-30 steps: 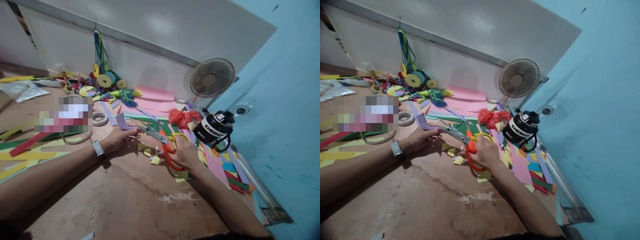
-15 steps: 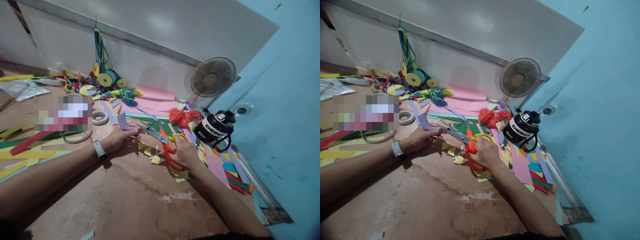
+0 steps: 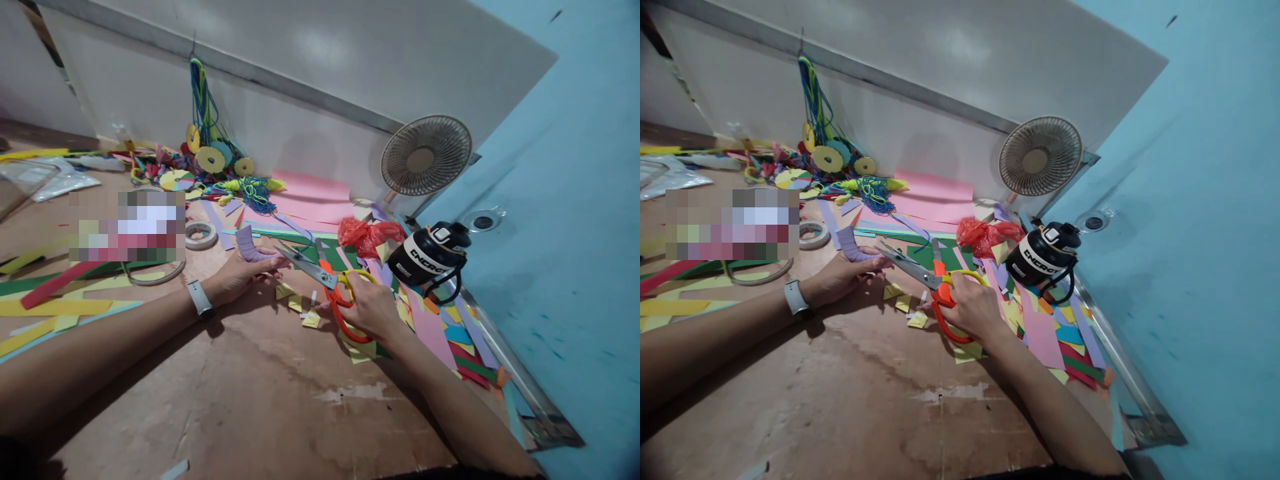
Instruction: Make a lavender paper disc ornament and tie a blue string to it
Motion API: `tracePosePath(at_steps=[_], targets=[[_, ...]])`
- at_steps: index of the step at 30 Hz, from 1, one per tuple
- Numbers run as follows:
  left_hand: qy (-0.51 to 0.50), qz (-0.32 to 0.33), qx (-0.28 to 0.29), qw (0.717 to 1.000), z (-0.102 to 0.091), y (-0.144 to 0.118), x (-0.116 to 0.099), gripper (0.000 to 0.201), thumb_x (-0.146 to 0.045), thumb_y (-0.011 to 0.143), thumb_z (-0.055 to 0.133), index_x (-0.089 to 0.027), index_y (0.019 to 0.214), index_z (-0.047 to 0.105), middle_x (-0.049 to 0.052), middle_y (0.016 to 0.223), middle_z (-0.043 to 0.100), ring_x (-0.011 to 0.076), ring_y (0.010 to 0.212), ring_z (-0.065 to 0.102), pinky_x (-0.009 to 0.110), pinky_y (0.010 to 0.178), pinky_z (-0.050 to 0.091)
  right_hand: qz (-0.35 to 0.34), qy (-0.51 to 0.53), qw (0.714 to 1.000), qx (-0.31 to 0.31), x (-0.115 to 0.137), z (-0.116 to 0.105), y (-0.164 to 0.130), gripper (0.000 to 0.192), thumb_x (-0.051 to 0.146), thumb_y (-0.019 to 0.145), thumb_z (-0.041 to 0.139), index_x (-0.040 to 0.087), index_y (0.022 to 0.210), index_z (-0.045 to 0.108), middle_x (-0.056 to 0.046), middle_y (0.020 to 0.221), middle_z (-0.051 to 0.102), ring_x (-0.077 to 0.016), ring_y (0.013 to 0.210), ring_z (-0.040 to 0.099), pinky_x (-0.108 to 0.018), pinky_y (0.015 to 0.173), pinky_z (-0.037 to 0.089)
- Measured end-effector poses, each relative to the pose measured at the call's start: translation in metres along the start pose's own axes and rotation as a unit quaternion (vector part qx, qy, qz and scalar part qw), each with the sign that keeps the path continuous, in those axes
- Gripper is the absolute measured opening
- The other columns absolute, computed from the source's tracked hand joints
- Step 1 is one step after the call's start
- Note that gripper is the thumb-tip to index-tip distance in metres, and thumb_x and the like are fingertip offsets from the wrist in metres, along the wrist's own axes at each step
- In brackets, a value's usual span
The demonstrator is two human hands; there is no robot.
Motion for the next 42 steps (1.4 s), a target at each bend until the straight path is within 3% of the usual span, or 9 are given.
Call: tracePosePath(at_steps=[13, 19, 24, 30, 34, 42], targets=[[0.01, 0.007, 0.002, 1.0, 0.0008, -0.0005, -0.001, 0.029, -0.037, 0.066, 0.082, -0.013, 0.079, 0.074, 0.007, 0.08, 0.072, 0.0119, 0.061, 0.06, 0.018, 0.048, 0.043, 0.009, 0.041, 0.999, 0.004, -0.0025, 0.0054, -0.0026, 0.046, 0.061, 0.084, 0.048, 0.016, 0.082, 0.059, -0.005, 0.062, 0.065, -0.019, 0.058, 0.061, -0.027, 0.053, 0.028], [-0.003, 0.0, 0.011, 1.0, -0.0011, -0.0005, 0.0024, 0.029, -0.037, 0.065, 0.083, -0.013, 0.08, 0.074, 0.006, 0.078, 0.071, 0.0119, 0.062, 0.061, 0.018, 0.05, 0.045, 0.056, 0.148, 0.981, 0.109, -0.0001, 0.0024, -0.0002, 0.043, 0.055, 0.085, 0.049, 0.016, 0.101, 0.054, -0.006, 0.077, 0.069, -0.0206, 0.065, 0.064, -0.026, 0.055, 0.032], [-0.01, -0.006, 0.014, 1.0, -0.0032, 0.0006, 0.0046, 0.028, -0.035, 0.067, 0.082, -0.014, 0.084, 0.074, 0.007, 0.085, 0.073, 0.0137, 0.066, 0.063, 0.02, 0.054, 0.049, 0.081, 0.16, 0.967, 0.181, -0.0018, -0.0022, 0.0024, 0.041, 0.056, 0.083, 0.053, 0.017, 0.096, 0.047, -0.006, 0.076, 0.064, -0.0221, 0.067, 0.061, -0.026, 0.055, 0.034], [-0.045, -0.025, 0.011, 0.999, -0.0053, -0.0001, 0.0069, 0.03, -0.03, 0.065, 0.084, -0.015, 0.089, 0.074, 0.008, 0.091, 0.074, 0.0169, 0.079, 0.067, 0.022, 0.065, 0.053, 0.073, 0.114, 0.979, 0.15, -0.0045, 0.0, 0.0028, 0.039, 0.054, 0.082, 0.056, 0.018, 0.095, 0.049, -0.007, 0.082, 0.065, -0.0225, 0.072, 0.062, -0.028, 0.059, 0.036], [-0.066, -0.036, -0.002, 0.997, -0.0052, -0.0007, 0.0053, 0.03, -0.027, 0.061, 0.086, -0.015, 0.086, 0.074, 0.008, 0.088, 0.074, 0.0158, 0.078, 0.067, 0.021, 0.066, 0.053, 0.024, 0.071, 0.993, 0.095, -0.0037, -0.0017, 0.0028, 0.037, 0.054, 0.084, 0.054, 0.018, 0.094, 0.054, -0.01, 0.087, 0.066, -0.0231, 0.076, 0.062, -0.028, 0.061, 0.037], [-0.094, -0.026, -0.017, 0.995, -0.0062, 0.0015, 0.005, 0.034, -0.027, 0.055, 0.089, -0.014, 0.081, 0.071, 0.003, 0.074, 0.072, 0.0127, 0.068, 0.066, 0.021, 0.065, 0.052, -0.033, 0.004, 0.999, 0.004, -0.0053, -0.002, 0.0025, 0.046, 0.061, 0.084, 0.047, 0.016, 0.078, 0.057, -0.006, 0.064, 0.061, -0.0203, 0.06, 0.057, -0.028, 0.055, 0.028]])
Point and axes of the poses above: each hand's wrist, its own y-axis towards the middle knuckle, its own z-axis out of the palm, x = y × z, the point moved 3 cm from there along y, towards the middle knuckle
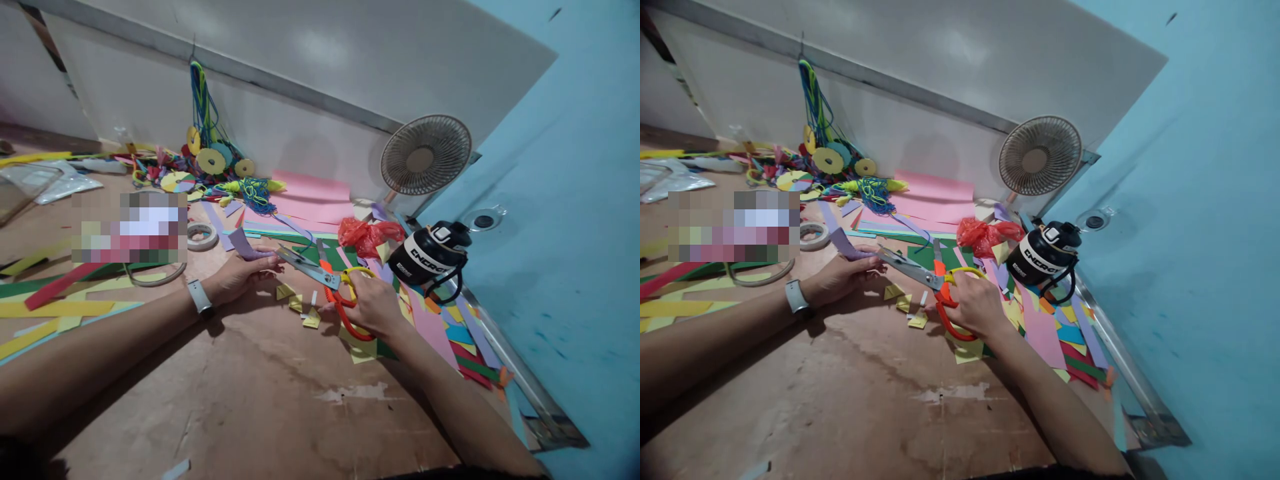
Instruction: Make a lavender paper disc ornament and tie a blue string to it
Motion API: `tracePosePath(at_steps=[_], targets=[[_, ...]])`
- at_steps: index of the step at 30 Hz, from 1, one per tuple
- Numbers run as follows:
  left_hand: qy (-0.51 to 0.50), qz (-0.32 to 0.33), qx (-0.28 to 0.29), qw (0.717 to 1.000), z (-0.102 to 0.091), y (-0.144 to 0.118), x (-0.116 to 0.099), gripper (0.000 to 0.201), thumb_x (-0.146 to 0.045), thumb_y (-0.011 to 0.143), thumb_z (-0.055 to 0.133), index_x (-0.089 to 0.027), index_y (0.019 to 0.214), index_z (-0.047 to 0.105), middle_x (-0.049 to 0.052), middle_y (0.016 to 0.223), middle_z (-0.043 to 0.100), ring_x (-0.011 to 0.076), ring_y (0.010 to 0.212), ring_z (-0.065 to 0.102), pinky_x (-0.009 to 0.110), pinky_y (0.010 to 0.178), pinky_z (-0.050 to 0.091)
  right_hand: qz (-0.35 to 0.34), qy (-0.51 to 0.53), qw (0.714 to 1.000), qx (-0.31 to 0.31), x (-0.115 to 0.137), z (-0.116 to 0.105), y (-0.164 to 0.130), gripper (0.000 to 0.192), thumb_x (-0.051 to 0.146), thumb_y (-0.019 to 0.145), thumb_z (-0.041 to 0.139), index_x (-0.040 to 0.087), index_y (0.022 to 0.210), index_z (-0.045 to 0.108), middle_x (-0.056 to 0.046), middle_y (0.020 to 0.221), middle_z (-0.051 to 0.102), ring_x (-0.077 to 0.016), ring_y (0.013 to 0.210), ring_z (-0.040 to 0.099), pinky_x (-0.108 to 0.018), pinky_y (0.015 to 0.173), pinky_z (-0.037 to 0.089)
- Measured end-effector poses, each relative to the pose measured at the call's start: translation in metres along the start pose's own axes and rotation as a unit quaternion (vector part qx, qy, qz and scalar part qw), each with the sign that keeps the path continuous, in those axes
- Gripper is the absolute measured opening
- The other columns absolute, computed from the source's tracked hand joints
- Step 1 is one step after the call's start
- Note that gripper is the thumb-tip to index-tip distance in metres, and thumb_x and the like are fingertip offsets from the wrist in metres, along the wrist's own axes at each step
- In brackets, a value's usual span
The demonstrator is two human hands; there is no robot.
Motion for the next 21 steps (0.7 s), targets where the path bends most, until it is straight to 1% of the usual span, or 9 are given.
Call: tracePosePath(at_steps=[5, 8, 10, 13, 21], targets=[[0.01, 0.02, 0.013, 1.0, 0.0, 0.0017, -0.001, 0.031, -0.03, 0.059, 0.087, -0.014, 0.082, 0.072, 0.005, 0.08, 0.072, 0.0142, 0.072, 0.065, 0.024, 0.068, 0.052, -0.002, -0.013, 0.998, -0.058, -0.0019, 0.0006, -0.001, 0.044, 0.055, 0.086, 0.045, 0.015, 0.075, 0.058, -0.004, 0.059, 0.059, -0.0177, 0.056, 0.055, -0.028, 0.055, 0.028], [-0.002, 0.031, 0.022, 0.999, -0.0025, 0.004, -0.0003, 0.028, -0.028, 0.063, 0.085, -0.014, 0.084, 0.072, 0.005, 0.082, 0.072, 0.0129, 0.072, 0.064, 0.021, 0.066, 0.051, -0.004, -0.022, 0.997, -0.072, -0.0029, 0.0005, -0.0011, 0.043, 0.054, 0.087, 0.045, 0.015, 0.075, 0.058, -0.004, 0.056, 0.059, -0.0168, 0.054, 0.055, -0.028, 0.054, 0.027], [-0.015, 0.034, 0.022, 0.999, -0.0043, 0.0054, 0.0002, 0.026, -0.027, 0.065, 0.084, -0.014, 0.084, 0.072, 0.004, 0.083, 0.071, 0.0116, 0.071, 0.063, 0.019, 0.064, 0.05, 0.001, -0.027, 0.997, -0.071, -0.004, 0.0006, -0.0012, 0.045, 0.057, 0.085, 0.046, 0.015, 0.074, 0.058, -0.004, 0.055, 0.06, -0.0167, 0.053, 0.054, -0.028, 0.054, 0.026], [-0.02, 0.035, 0.015, 0.999, -0.0055, 0.0065, 0.0, 0.026, -0.026, 0.065, 0.084, -0.014, 0.084, 0.072, 0.005, 0.084, 0.071, 0.0113, 0.07, 0.063, 0.02, 0.064, 0.05, 0.013, -0.025, 0.998, -0.055, -0.0059, 0.0018, -0.0013, 0.047, 0.061, 0.083, 0.048, 0.016, 0.073, 0.057, -0.004, 0.056, 0.061, -0.0161, 0.052, 0.054, -0.028, 0.053, 0.025], [0.025, 0.045, 0.034, 0.998, -0.0065, 0.0069, -0.0009, 0.024, -0.03, 0.069, 0.081, -0.015, 0.086, 0.073, 0.005, 0.09, 0.072, 0.01, 0.066, 0.06, 0.019, 0.058, 0.046, 0.025, -0.03, 0.999, -0.036, -0.0076, 0.0031, -0.0012, 0.048, 0.062, 0.083, 0.047, 0.017, 0.071, 0.057, -0.004, 0.057, 0.062, -0.0157, 0.052, 0.055, -0.027, 0.054, 0.025]])
Point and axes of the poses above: each hand's wrist, its own y-axis towards the middle knuckle, its own z-axis out of the palm, x = y × z, the point moved 3 cm from there along y, towards the middle knuckle
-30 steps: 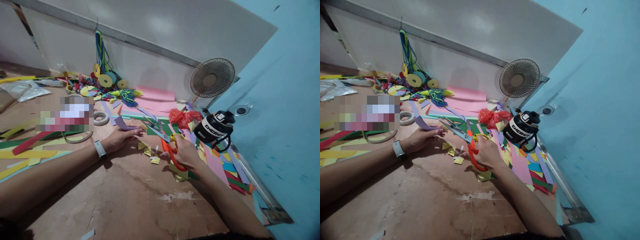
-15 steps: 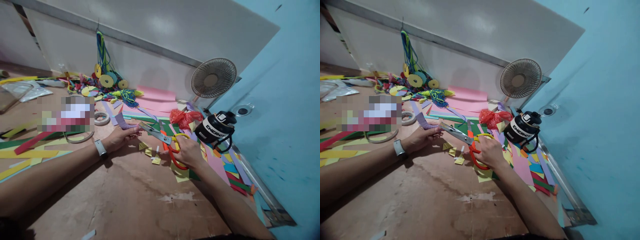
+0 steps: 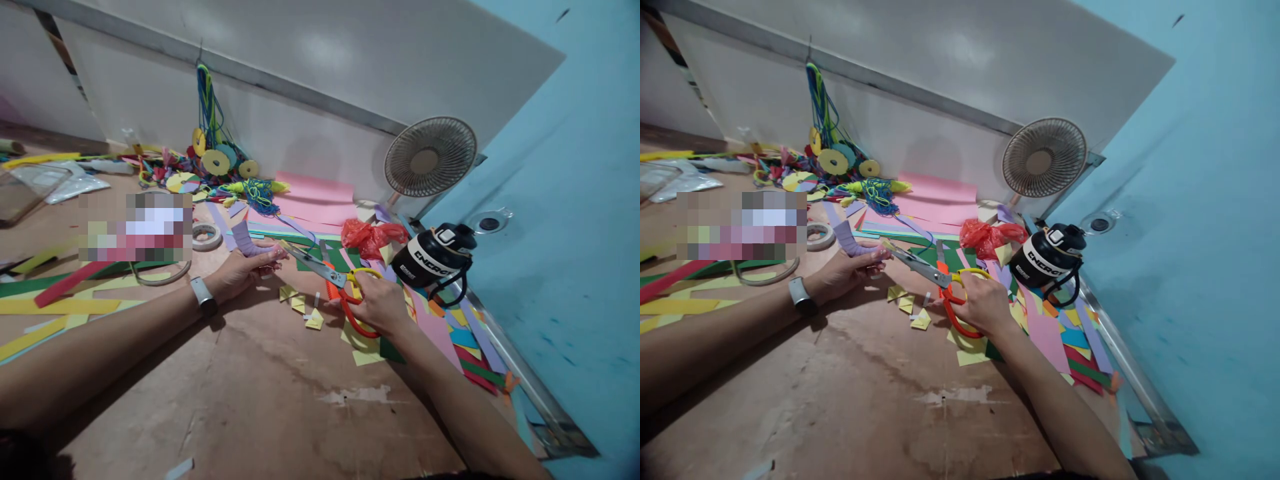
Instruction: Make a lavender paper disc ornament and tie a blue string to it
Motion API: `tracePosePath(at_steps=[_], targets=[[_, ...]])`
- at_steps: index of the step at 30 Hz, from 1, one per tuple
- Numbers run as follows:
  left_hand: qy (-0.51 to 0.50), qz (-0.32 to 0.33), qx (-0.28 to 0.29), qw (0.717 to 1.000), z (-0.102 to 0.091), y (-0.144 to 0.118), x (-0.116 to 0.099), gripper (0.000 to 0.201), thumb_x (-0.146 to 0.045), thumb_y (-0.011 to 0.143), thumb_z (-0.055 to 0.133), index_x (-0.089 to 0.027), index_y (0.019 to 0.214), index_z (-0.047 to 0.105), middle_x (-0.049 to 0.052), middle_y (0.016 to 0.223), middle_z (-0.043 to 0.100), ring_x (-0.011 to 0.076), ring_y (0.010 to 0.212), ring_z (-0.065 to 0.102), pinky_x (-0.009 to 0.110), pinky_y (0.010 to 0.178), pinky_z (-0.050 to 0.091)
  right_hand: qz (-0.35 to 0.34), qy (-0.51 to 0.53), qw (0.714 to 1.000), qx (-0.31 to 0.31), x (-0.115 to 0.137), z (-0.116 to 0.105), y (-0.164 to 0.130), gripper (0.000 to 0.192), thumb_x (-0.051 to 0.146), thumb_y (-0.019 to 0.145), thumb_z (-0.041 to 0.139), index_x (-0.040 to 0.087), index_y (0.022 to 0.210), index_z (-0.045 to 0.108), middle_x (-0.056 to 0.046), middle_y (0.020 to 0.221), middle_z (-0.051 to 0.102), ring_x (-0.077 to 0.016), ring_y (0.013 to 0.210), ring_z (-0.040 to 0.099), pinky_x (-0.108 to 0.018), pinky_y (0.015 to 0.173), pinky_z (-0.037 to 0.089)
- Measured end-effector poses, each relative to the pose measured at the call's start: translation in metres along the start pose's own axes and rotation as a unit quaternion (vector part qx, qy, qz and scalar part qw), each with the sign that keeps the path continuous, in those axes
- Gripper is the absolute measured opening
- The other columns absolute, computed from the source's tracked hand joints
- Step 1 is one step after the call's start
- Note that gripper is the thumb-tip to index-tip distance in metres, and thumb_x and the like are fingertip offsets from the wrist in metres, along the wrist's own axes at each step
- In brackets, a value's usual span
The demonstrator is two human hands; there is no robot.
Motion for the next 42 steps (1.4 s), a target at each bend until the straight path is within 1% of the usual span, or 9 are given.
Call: tracePosePath(at_steps=[3, 7, 11, 17, 22, 27, 32, 37, 42], targets=[[0.007, 0.004, 0.002, 1.0, -0.0002, -0.0001, -0.0003, 0.024, -0.031, 0.069, 0.081, -0.014, 0.085, 0.074, 0.005, 0.087, 0.071, 0.0085, 0.062, 0.058, 0.018, 0.056, 0.045, -0.006, -0.005, 1.0, 0.001, -0.0009, -0.0009, 0.0005, 0.049, 0.063, 0.083, 0.047, 0.016, 0.072, 0.058, -0.004, 0.058, 0.062, -0.016, 0.054, 0.056, -0.027, 0.054, 0.026], [0.021, 0.008, -0.007, 1.0, 0.0, -0.0003, 0.0, 0.023, -0.031, 0.07, 0.08, -0.013, 0.083, 0.074, 0.005, 0.082, 0.07, 0.0072, 0.059, 0.056, 0.017, 0.051, 0.042, -0.026, -0.022, 0.999, -0.021, -0.0024, -0.0043, 0.0016, 0.051, 0.063, 0.083, 0.048, 0.015, 0.073, 0.061, -0.006, 0.059, 0.064, -0.0164, 0.056, 0.057, -0.028, 0.055, 0.027], [0.025, 0.009, -0.007, 1.0, -0.0004, -0.0002, 0.0013, 0.022, -0.031, 0.07, 0.08, -0.015, 0.082, 0.074, 0.004, 0.083, 0.071, 0.0072, 0.061, 0.056, 0.017, 0.054, 0.043, -0.031, -0.018, 0.999, -0.031, -0.0025, -0.0054, 0.0021, 0.052, 0.064, 0.082, 0.048, 0.015, 0.071, 0.062, -0.005, 0.057, 0.062, -0.016, 0.055, 0.057, -0.028, 0.054, 0.026], [0.031, -0.002, -0.017, 0.999, 0.0015, -0.0016, -0.0003, 0.023, -0.031, 0.068, 0.082, -0.014, 0.082, 0.074, 0.004, 0.081, 0.07, 0.0073, 0.06, 0.056, 0.017, 0.054, 0.043, -0.021, 0.007, 1.0, -0.009, -0.0022, -0.0032, 0.0016, 0.052, 0.064, 0.082, 0.049, 0.015, 0.074, 0.063, -0.005, 0.058, 0.063, -0.0157, 0.055, 0.057, -0.027, 0.054, 0.027], [0.035, 0.001, -0.022, 0.999, 0.0025, -0.002, -0.0008, 0.024, -0.031, 0.068, 0.082, -0.013, 0.081, 0.073, 0.004, 0.08, 0.07, 0.0073, 0.058, 0.055, 0.017, 0.053, 0.042, -0.004, 0.036, 0.999, 0.027, -0.0026, -0.0013, 0.0014, 0.053, 0.066, 0.082, 0.046, 0.016, 0.072, 0.062, -0.004, 0.057, 0.061, -0.0148, 0.053, 0.055, -0.026, 0.053, 0.024], [0.035, 0.004, -0.017, 0.999, 0.0035, -0.0028, -0.0022, 0.024, -0.032, 0.068, 0.081, -0.014, 0.081, 0.074, 0.004, 0.079, 0.07, 0.0076, 0.058, 0.055, 0.018, 0.053, 0.043, 0.0, 0.051, 0.998, 0.025, -0.0029, -0.0008, 0.0004, 0.054, 0.068, 0.08, 0.047, 0.016, 0.071, 0.061, -0.004, 0.057, 0.061, -0.015, 0.053, 0.056, -0.026, 0.052, 0.023], [0.028, 0.004, -0.006, 1.0, 0.0069, -0.0038, -0.0056, 0.025, -0.032, 0.066, 0.083, -0.014, 0.08, 0.073, 0.002, 0.075, 0.067, 0.0062, 0.057, 0.052, 0.017, 0.052, 0.041, 0.002, 0.066, 0.997, 0.043, -0.0032, 0.0008, -0.0004, 0.05, 0.064, 0.082, 0.047, 0.016, 0.072, 0.062, -0.004, 0.06, 0.063, -0.0149, 0.055, 0.056, -0.026, 0.053, 0.024], [0.032, 0.004, -0.008, 0.999, 0.007, -0.0039, -0.0054, 0.027, -0.033, 0.065, 0.083, -0.013, 0.08, 0.072, 0.002, 0.075, 0.067, 0.0066, 0.057, 0.052, 0.017, 0.051, 0.041, 0.001, 0.076, 0.996, 0.047, -0.0021, 0.0004, 0.0001, 0.047, 0.061, 0.084, 0.047, 0.016, 0.079, 0.064, -0.004, 0.06, 0.063, -0.0157, 0.056, 0.057, -0.025, 0.053, 0.024], [0.027, 0.004, -0.01, 1.0, 0.0083, -0.005, -0.0065, 0.026, -0.033, 0.065, 0.083, -0.013, 0.079, 0.072, 0.003, 0.076, 0.067, 0.007, 0.056, 0.052, 0.018, 0.052, 0.042, 0.002, 0.087, 0.994, 0.06, -0.0013, -0.0009, 0.0008, 0.046, 0.061, 0.083, 0.049, 0.017, 0.078, 0.063, -0.003, 0.058, 0.063, -0.0158, 0.054, 0.057, -0.025, 0.052, 0.025]])
Point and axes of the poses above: each hand's wrist, its own y-axis towards the middle knuckle, its own z-axis out of the palm, x = y × z, the point moved 3 cm from there along y, towards the middle knuckle
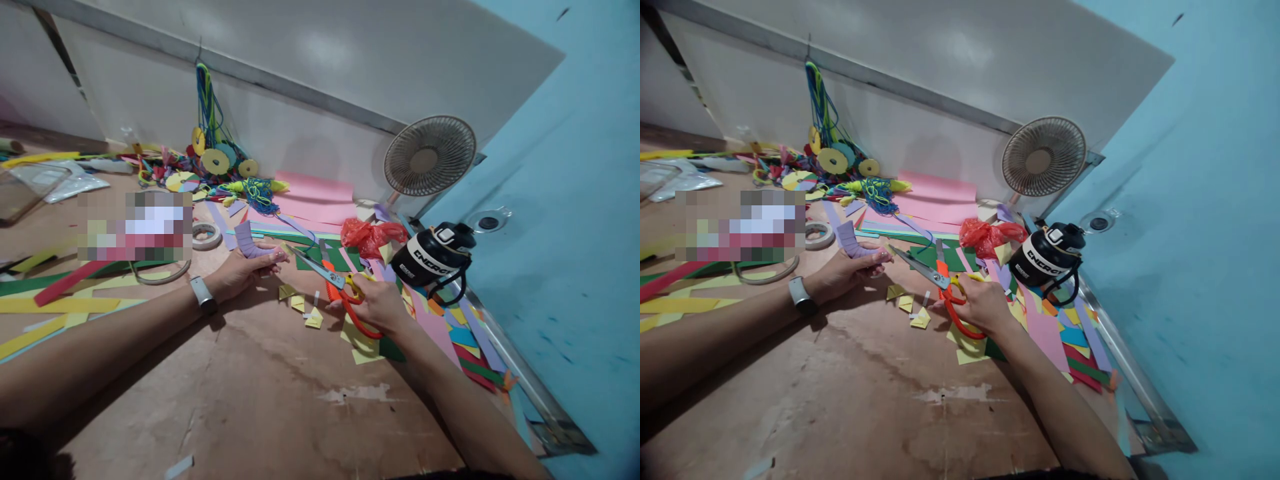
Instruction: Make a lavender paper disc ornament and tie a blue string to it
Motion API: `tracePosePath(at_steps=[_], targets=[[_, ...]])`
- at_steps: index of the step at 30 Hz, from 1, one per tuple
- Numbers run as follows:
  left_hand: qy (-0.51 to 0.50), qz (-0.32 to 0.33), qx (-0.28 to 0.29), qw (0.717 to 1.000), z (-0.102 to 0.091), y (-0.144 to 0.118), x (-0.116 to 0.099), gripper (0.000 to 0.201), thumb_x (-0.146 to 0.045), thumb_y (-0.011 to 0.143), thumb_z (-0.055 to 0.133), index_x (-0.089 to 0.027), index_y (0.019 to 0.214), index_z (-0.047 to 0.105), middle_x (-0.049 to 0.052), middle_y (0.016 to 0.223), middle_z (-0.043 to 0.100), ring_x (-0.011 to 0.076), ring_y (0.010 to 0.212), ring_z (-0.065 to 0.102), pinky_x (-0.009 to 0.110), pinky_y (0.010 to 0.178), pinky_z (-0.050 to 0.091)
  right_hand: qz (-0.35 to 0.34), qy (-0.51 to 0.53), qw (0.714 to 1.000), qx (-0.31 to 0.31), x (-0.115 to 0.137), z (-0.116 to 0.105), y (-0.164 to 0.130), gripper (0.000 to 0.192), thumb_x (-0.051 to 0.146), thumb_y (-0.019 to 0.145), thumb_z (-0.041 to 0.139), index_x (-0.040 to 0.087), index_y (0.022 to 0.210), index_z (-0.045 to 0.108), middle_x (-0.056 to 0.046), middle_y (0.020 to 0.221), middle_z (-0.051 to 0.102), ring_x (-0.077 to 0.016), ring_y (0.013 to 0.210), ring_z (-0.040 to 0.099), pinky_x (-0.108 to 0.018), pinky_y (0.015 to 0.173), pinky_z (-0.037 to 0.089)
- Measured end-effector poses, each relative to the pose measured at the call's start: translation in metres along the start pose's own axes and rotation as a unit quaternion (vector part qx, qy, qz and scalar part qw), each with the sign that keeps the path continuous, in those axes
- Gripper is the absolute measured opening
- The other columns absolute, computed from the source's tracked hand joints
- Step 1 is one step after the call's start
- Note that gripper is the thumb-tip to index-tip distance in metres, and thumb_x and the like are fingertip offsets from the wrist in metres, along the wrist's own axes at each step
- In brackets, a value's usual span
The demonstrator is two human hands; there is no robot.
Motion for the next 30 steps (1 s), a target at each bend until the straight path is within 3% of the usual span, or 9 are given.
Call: tracePosePath(at_steps=[6, 13, 17, 24, 30], targets=[[0.011, 0.003, -0.008, 1.0, -0.0015, 0.0, 0.0007, 0.028, -0.034, 0.064, 0.083, -0.014, 0.08, 0.073, 0.004, 0.079, 0.07, 0.0079, 0.058, 0.054, 0.019, 0.054, 0.043, 0.001, -0.01, 1.0, 0.005, -0.0014, -0.0013, 0.0001, 0.048, 0.06, 0.084, 0.046, 0.016, 0.08, 0.064, -0.005, 0.062, 0.065, -0.0165, 0.057, 0.059, -0.026, 0.053, 0.025], [0.002, -0.006, -0.018, 1.0, 0.0017, -0.0013, 0.0001, 0.029, -0.031, 0.062, 0.086, -0.013, 0.081, 0.074, 0.003, 0.076, 0.07, 0.0078, 0.06, 0.057, 0.018, 0.056, 0.045, 0.045, 0.021, 0.992, 0.118, 0.0039, -0.0025, 0.0005, 0.047, 0.063, 0.082, 0.051, 0.016, 0.088, 0.057, -0.007, 0.074, 0.069, -0.0203, 0.061, 0.062, -0.027, 0.055, 0.026], [0.001, -0.003, -0.012, 1.0, 0.0014, -0.001, 0.0003, 0.029, -0.033, 0.064, 0.084, -0.014, 0.083, 0.073, 0.004, 0.079, 0.071, 0.0082, 0.059, 0.057, 0.019, 0.055, 0.044, 0.054, 0.018, 0.988, 0.141, 0.006, -0.0045, 0.001, 0.047, 0.064, 0.081, 0.052, 0.017, 0.089, 0.052, -0.007, 0.076, 0.069, -0.0214, 0.063, 0.062, -0.026, 0.055, 0.025], [0.0, -0.005, -0.007, 1.0, -0.0016, -0.0007, 0.0025, 0.028, -0.033, 0.066, 0.083, -0.015, 0.085, 0.073, 0.004, 0.083, 0.071, 0.008, 0.06, 0.057, 0.019, 0.056, 0.046, 0.026, -0.037, 0.992, 0.115, 0.0055, -0.0035, 0.0012, 0.042, 0.06, 0.088, 0.045, 0.018, 0.085, 0.051, -0.007, 0.074, 0.066, -0.0205, 0.062, 0.06, -0.027, 0.053, 0.022], [0.021, 0.005, -0.019, 1.0, 0.0005, -0.0007, 0.0013, 0.029, -0.035, 0.065, 0.083, -0.014, 0.082, 0.073, 0.006, 0.083, 0.072, 0.0094, 0.06, 0.058, 0.019, 0.054, 0.046, 0.015, -0.064, 0.995, 0.072, 0.006, -0.0012, 0.0012, 0.05, 0.065, 0.086, 0.042, 0.017, 0.079, 0.054, -0.007, 0.066, 0.064, -0.0199, 0.057, 0.058, -0.028, 0.053, 0.022]])
Point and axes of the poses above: each hand's wrist, its own y-axis towards the middle knuckle, its own z-axis out of the palm, x = y × z, the point moved 3 cm from there along y, towards the middle knuckle
